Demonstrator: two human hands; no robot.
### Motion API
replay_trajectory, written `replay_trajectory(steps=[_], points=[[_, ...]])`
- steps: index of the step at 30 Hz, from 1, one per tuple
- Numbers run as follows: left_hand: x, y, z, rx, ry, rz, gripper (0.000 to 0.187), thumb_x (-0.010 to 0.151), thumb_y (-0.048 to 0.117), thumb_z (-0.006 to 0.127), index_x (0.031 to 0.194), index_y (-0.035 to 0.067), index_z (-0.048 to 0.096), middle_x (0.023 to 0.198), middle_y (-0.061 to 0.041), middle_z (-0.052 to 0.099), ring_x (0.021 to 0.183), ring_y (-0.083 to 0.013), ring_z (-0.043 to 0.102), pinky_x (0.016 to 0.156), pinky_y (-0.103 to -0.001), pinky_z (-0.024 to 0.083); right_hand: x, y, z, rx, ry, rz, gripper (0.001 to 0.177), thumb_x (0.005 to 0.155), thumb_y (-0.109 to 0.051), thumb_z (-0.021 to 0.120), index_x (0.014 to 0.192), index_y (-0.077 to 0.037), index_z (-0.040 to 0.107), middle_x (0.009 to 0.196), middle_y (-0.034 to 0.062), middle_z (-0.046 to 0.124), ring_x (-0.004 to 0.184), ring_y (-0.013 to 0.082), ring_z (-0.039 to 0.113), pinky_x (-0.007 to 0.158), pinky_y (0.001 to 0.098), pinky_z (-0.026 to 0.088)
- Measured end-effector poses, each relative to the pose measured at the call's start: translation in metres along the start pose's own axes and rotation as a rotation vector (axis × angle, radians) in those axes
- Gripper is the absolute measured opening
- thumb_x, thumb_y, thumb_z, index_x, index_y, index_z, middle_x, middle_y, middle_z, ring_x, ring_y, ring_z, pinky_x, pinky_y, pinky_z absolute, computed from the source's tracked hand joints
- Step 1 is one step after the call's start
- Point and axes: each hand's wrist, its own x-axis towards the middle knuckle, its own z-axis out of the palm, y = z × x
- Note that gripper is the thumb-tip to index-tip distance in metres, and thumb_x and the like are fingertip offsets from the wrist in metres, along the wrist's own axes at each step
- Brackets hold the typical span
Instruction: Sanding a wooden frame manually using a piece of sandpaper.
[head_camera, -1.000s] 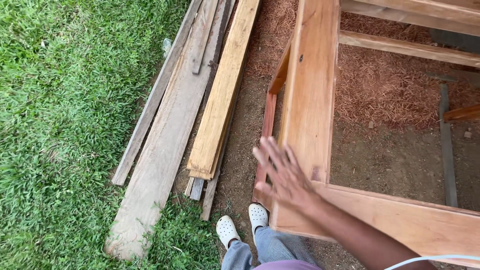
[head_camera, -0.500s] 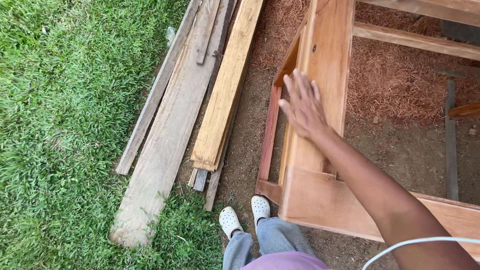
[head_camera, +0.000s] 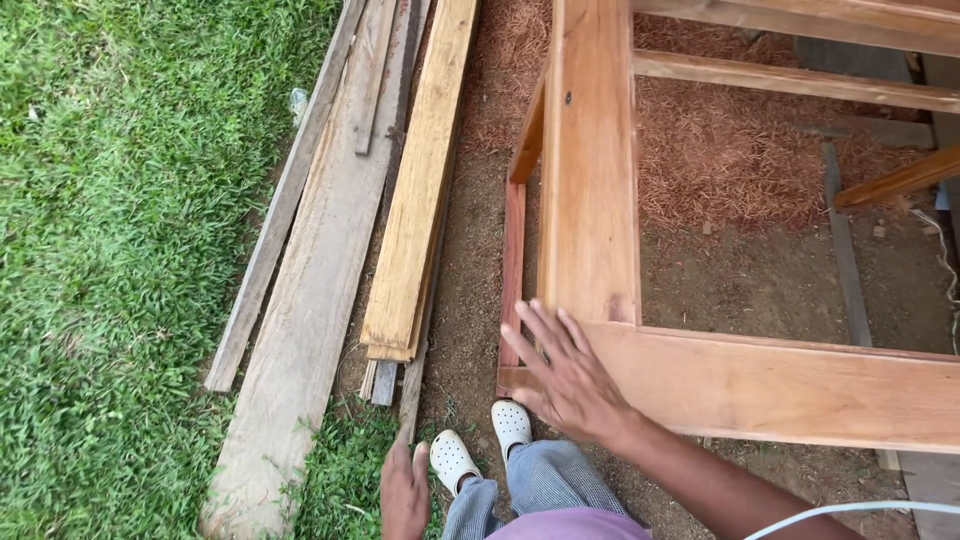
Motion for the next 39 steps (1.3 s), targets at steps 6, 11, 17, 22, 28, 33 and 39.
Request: replay_trajectory(steps=[6, 11, 17, 22, 28, 33, 39], points=[[-0.009, 0.190, -0.041, -0.351, 0.107, 0.442, 0.074, 0.105, 0.054, 0.023, 0.163, 0.009, 0.021, 0.168, -0.020, 0.027, 0.154, -0.0359, 0.029, 0.125, -0.051, 0.023, -0.008, 0.038, -0.008, -0.038, 0.044, 0.056, 0.085, 0.099, -0.069, 0.005, 0.165, -0.016, 0.015, 0.173, 0.0179, 0.007, 0.160, 0.0327, 0.010, 0.128, 0.0544, 0.002], [-0.025, 0.258, -0.007, -0.414, 0.045, 0.596, 0.080, 0.106, 0.058, 0.020, 0.166, 0.006, 0.010, 0.172, -0.025, 0.014, 0.159, -0.0404, 0.017, 0.128, -0.054, 0.015, 0.060, 0.124, -0.023, -0.108, 0.104, 0.153, 0.073, 0.106, -0.054, 0.017, 0.165, -0.011, 0.014, 0.173, 0.0197, 0.006, 0.160, 0.0328, 0.009, 0.128, 0.0537, 0.001], [-0.032, 0.269, -0.011, -0.475, 0.072, 0.537, 0.082, 0.107, 0.054, 0.033, 0.164, 0.000, 0.009, 0.172, -0.031, 0.007, 0.160, -0.0446, 0.010, 0.128, -0.054, 0.012, 0.142, 0.201, -0.040, -0.076, 0.086, 0.237, 0.073, 0.106, -0.054, 0.016, 0.166, -0.011, 0.012, 0.173, 0.0185, 0.005, 0.161, 0.0316, 0.008, 0.127, 0.0514, -0.001], [-0.031, 0.274, -0.010, -0.459, 0.065, 0.490, 0.084, 0.106, 0.052, 0.039, 0.163, -0.002, 0.009, 0.171, -0.031, 0.007, 0.160, -0.0432, 0.012, 0.126, -0.053, 0.015, 0.209, 0.259, -0.058, -0.040, 0.091, 0.344, 0.074, 0.106, -0.057, 0.013, 0.166, -0.014, 0.011, 0.175, 0.0155, 0.005, 0.161, 0.0295, 0.006, 0.128, 0.0489, -0.003], [-0.031, 0.273, 0.000, -0.443, 0.127, 0.424, 0.083, 0.105, 0.053, 0.037, 0.164, 0.000, 0.010, 0.171, -0.029, 0.011, 0.159, -0.0425, 0.013, 0.126, -0.053, 0.015, 0.181, 0.233, -0.051, -0.096, 0.008, 0.082, 0.080, 0.103, -0.064, 0.009, 0.166, -0.015, 0.009, 0.175, 0.0147, 0.005, 0.161, 0.0309, 0.005, 0.128, 0.0513, -0.003], [-0.031, 0.269, 0.006, -0.449, 0.181, 0.441, 0.083, 0.105, 0.055, 0.035, 0.164, 0.000, 0.012, 0.171, -0.029, 0.012, 0.159, -0.0428, 0.014, 0.126, -0.054, 0.015, 0.077, 0.141, -0.034, -0.056, -0.038, -0.285, 0.089, 0.096, -0.075, 0.001, 0.166, -0.020, 0.008, 0.174, 0.0149, 0.004, 0.160, 0.0309, 0.009, 0.128, 0.0562, 0.001], [-0.028, 0.268, 0.014, -0.483, 0.260, 0.440, 0.085, 0.104, 0.057, 0.035, 0.163, -0.001, 0.016, 0.170, -0.031, 0.015, 0.159, -0.0443, 0.017, 0.126, -0.054, 0.016, 0.057, 0.157, -0.017, 0.025, 0.099, -0.369, 0.081, 0.100, -0.071, 0.003, 0.166, -0.024, 0.013, 0.175, 0.0126, 0.007, 0.162, 0.0314, 0.013, 0.131, 0.0594, 0.006]])
